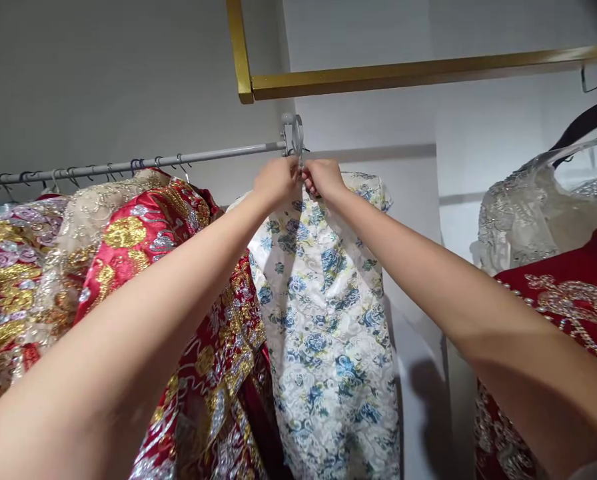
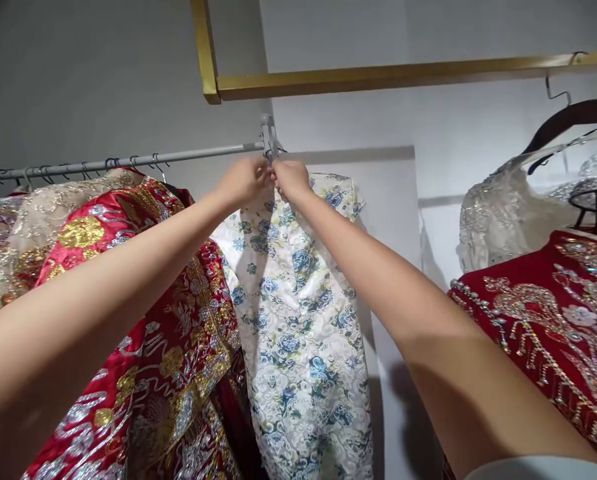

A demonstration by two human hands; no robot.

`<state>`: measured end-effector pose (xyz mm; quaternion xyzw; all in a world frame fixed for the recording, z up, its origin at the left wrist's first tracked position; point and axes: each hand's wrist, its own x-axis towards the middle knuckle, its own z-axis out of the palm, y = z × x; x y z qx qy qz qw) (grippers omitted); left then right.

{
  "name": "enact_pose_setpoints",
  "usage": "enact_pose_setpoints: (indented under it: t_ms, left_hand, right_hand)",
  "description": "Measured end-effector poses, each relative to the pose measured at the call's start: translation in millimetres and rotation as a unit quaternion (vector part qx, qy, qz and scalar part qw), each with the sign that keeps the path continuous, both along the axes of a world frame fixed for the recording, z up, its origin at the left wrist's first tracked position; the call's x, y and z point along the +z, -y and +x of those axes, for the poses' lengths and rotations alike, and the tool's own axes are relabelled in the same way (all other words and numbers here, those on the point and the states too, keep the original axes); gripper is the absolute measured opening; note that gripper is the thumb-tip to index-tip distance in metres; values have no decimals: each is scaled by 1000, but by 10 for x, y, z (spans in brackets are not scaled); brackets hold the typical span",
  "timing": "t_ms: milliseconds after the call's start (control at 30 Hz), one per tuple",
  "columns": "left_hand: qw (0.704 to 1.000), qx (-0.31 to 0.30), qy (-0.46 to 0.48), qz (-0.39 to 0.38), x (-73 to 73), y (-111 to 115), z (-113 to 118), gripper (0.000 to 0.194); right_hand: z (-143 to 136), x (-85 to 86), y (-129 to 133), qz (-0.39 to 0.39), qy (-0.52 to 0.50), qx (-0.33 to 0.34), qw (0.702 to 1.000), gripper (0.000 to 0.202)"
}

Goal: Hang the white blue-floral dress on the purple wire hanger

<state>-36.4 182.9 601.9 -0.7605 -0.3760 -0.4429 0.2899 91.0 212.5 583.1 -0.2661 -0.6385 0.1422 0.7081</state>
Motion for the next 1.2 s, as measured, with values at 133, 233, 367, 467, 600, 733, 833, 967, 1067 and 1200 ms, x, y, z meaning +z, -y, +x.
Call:
enact_pose_setpoints:
  t_ms: [133,233,367,467,600,733,833,967,1067,1200]
  left_hand:
    - [994,-53,84,55,77,-64,-38,22]
    - [979,-7,200,48,125,-30,-219,33]
    - [958,119,263,-13,63,16,-759,37]
    - [929,245,266,-78,-100,60,-1156,36]
    - [921,277,203,-185,-359,159,-1305,27]
    - [894,220,125,-369,-605,262,-1188,20]
    - [845,129,62,-516,-789,345,-1090,14]
    - [854,-134,93,-495,-934,456,-878,14]
    - [842,-302,211,-394,-922,529,-651,22]
    - [823,-379,247,-344,-917,598,-402,24]
  right_hand:
    - [-23,-103,-94,91,61,-139,984,30]
    - [-27,-244,-12,60,97,-182,977,31]
    - [95,-549,245,61,166,-187,966,36]
    - [254,-812,391,50,209,-164,963,38]
    - [436,-1029,456,31,234,-134,962,34]
    - [525,-1088,458,-2,272,-110,956,31]
    - [532,-1120,451,-58,308,-96,945,30]
    - [531,-1190,462,-105,365,-110,918,31]
    - [567,-1265,501,-213,460,-38,861,29]
    - [585,-1400,622,-369,591,163,698,19]
